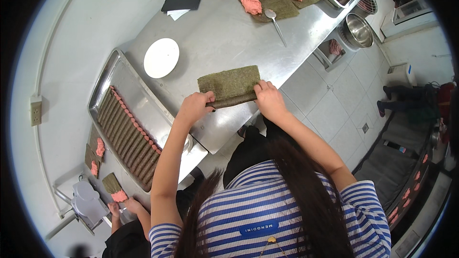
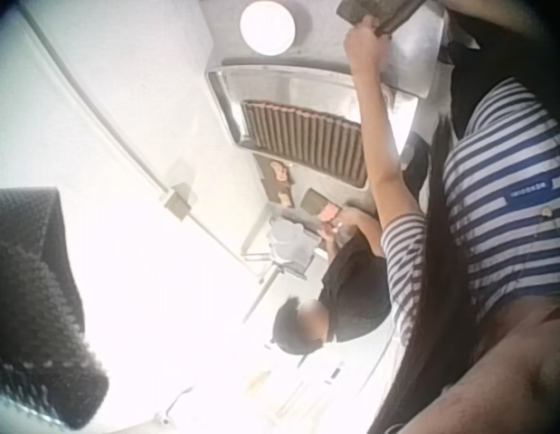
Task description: The person spreads a pink filling onto a sheet of nori using a spoon, then rolls the nori into a cylindrical shape. The person places the finished roll onto a metal tray alongside other completed rolls.
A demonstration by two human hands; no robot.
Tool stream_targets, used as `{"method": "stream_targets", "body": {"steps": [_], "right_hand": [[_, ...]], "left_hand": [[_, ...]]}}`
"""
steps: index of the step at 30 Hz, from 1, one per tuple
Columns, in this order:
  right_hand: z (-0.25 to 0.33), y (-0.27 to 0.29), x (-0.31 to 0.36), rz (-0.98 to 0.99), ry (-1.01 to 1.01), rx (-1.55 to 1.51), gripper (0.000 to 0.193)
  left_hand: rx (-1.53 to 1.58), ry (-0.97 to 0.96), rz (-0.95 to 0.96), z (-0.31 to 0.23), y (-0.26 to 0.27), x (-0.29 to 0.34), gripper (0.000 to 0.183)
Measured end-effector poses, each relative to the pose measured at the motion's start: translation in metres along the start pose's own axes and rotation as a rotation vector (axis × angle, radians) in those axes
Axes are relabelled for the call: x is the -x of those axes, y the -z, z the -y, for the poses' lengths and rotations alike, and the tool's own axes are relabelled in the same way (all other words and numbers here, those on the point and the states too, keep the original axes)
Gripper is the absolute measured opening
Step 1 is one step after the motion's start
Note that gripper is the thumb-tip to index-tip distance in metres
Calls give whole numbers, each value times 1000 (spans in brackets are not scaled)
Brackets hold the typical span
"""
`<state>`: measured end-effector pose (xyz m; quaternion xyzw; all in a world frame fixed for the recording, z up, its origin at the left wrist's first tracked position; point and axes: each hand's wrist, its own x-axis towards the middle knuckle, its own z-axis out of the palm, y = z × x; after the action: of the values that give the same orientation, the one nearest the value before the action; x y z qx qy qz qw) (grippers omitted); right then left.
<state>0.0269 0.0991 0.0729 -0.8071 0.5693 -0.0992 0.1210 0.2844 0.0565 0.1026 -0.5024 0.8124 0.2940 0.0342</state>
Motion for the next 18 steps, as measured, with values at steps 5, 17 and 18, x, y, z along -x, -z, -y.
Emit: {"method": "stream_targets", "body": {"steps": [5,17,18], "right_hand": [[19,-4,-13,-161,529,-104,20],[24,-33,-26,-169,438,-45,28],[25,-34,-27,-163,435,-10,28]], "left_hand": [[85,67,100,6,9,-15,30],[-185,-183,-230,-16,-15,-6,43],[-208,-179,-236,-15,-19,-7,40]]}}
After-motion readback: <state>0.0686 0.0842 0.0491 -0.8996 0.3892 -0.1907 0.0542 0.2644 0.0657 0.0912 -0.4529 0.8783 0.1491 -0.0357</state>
